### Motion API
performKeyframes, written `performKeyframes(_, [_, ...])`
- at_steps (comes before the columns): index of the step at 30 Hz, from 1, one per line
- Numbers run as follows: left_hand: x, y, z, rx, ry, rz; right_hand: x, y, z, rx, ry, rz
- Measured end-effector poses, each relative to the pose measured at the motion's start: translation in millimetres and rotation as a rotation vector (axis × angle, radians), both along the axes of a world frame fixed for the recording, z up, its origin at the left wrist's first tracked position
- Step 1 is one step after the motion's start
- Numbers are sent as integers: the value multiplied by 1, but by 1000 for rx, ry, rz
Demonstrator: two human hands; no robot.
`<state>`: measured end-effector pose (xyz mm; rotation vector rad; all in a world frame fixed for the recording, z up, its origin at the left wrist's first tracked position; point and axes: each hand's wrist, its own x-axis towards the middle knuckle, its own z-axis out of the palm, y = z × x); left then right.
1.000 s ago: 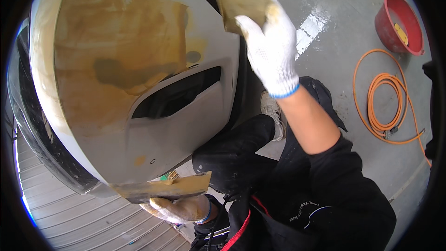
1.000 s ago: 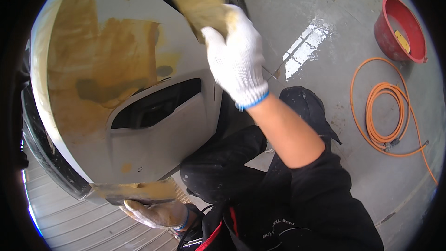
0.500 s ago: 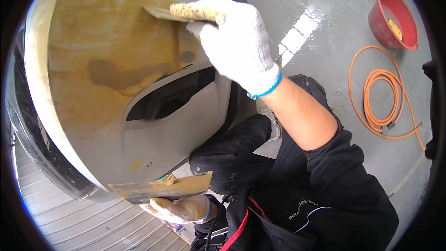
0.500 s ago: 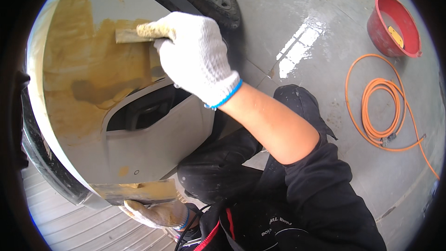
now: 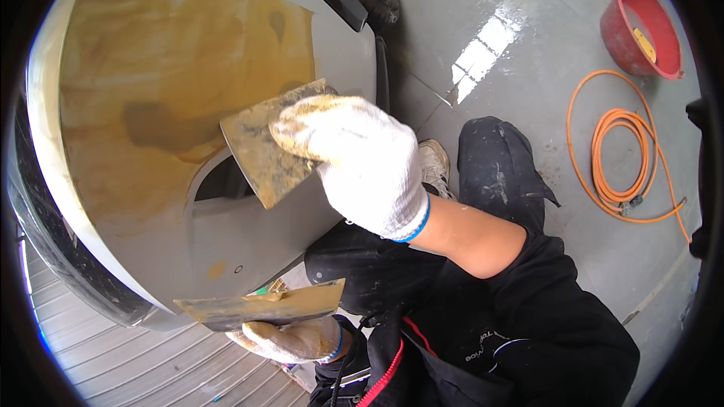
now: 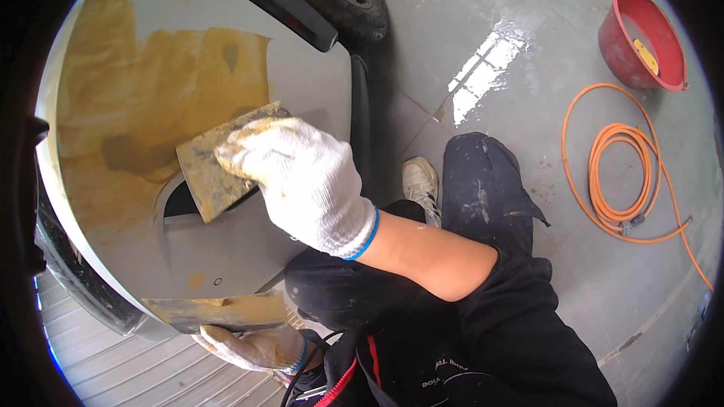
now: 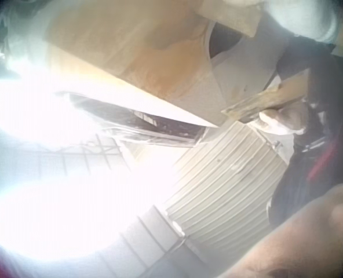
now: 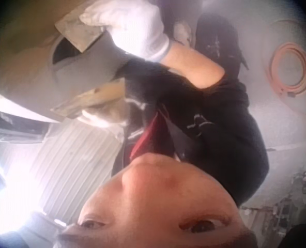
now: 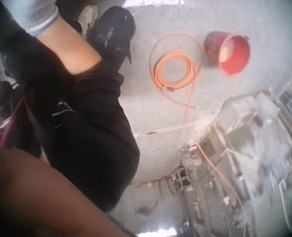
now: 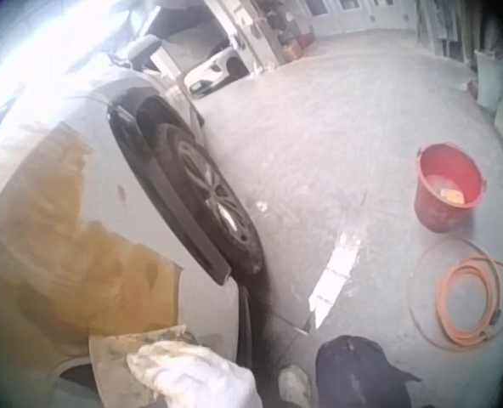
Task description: The person applies a yellow body filler to the front bumper of a white car using a spreader, smoothing it over the surface. They then wipe the area with a green sponge and a cloth, removing excess filler and residue.
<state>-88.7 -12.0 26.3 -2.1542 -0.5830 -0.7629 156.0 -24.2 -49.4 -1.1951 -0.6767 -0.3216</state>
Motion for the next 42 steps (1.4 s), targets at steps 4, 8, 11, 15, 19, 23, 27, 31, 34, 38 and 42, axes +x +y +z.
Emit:
performKeyframes(4, [1, 1, 0, 9, 12, -29, -10, 3, -19, -60, -72, -44])
performKeyframes(8, [1, 3, -1, 49, 19, -22, 3, -4, -36, -38, -198, -8])
performKeyframes(11, [-1, 5, -2, 30, -9, -39, 39, -3, -31, 171, 231, 171])
performKeyframes(15, [-8, 6, -7, 12, -2, -80, 107, 15, 6, 51, 244, 51])
performKeyframes(19, [-10, 4, -13, -662, -665, -111, 133, 45, 48, -50, 129, -82])
performKeyframes(23, [0, 3, -11, -83, -167, -89, 124, 47, 61, 44, 156, 15])
performKeyframes(27, [11, 6, -8, -31, -73, -138, 109, 33, 54, 21, 64, 40])
performKeyframes(31, [7, 4, -18, -492, -337, -305, 83, 21, 48, 66, 52, 112])
performKeyframes(34, [1, 0, -25, -898, -692, -365, 62, 6, 40, 148, 95, 248])
performKeyframes(38, [3, -2, -24, -975, -861, -394, 84, -16, 18, 16, 57, 266])
performKeyframes(42, [6, 9, -16, -37, -56, -176, 122, 5, 9, -176, 349, 144])
